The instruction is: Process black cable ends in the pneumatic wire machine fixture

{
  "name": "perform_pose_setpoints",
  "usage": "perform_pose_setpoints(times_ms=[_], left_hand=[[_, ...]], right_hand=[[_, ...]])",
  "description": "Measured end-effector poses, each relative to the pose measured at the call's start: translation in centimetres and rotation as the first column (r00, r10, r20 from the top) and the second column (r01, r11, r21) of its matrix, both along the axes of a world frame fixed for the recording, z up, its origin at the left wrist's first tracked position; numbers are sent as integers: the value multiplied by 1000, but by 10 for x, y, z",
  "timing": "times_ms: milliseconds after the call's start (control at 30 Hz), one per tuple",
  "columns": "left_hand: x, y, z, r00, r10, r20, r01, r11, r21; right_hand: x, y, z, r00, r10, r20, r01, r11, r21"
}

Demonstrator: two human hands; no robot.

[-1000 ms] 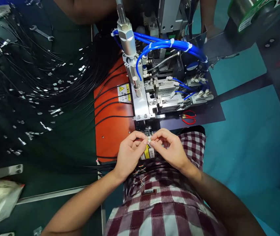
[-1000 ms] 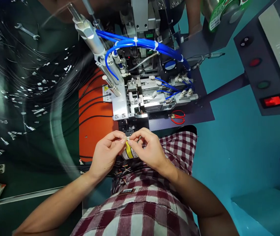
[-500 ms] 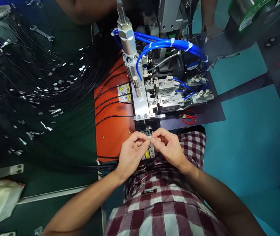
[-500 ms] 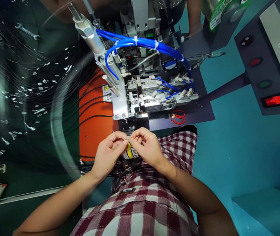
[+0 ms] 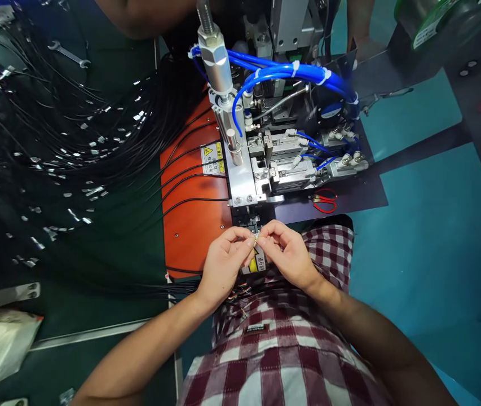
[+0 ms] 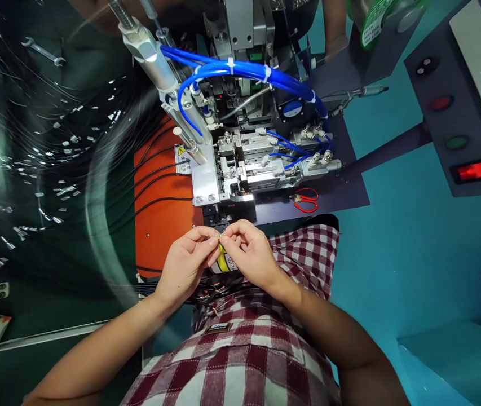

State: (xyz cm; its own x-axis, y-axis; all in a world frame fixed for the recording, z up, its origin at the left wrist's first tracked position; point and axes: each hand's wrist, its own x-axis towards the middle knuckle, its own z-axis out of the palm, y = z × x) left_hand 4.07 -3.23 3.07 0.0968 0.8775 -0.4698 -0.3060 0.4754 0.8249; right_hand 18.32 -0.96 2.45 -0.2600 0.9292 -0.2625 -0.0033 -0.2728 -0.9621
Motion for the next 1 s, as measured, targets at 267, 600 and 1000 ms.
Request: perform_pose_setpoints(times_ms=[267,600,1000], left_hand=[[1,0,0,1000,5,-17,-5,1000,-2],[0,-1,1,1000,1,-9,-1,1000,10],[1,-2,1,1000,0,-23,0,1000,-3]], right_hand=[[4,0,0,992,-31,125,17,993,115],[-1,-1,2,1000,-19,15,19,1000,-13],[0,0,5,999,-43,27,43,999,-5]])
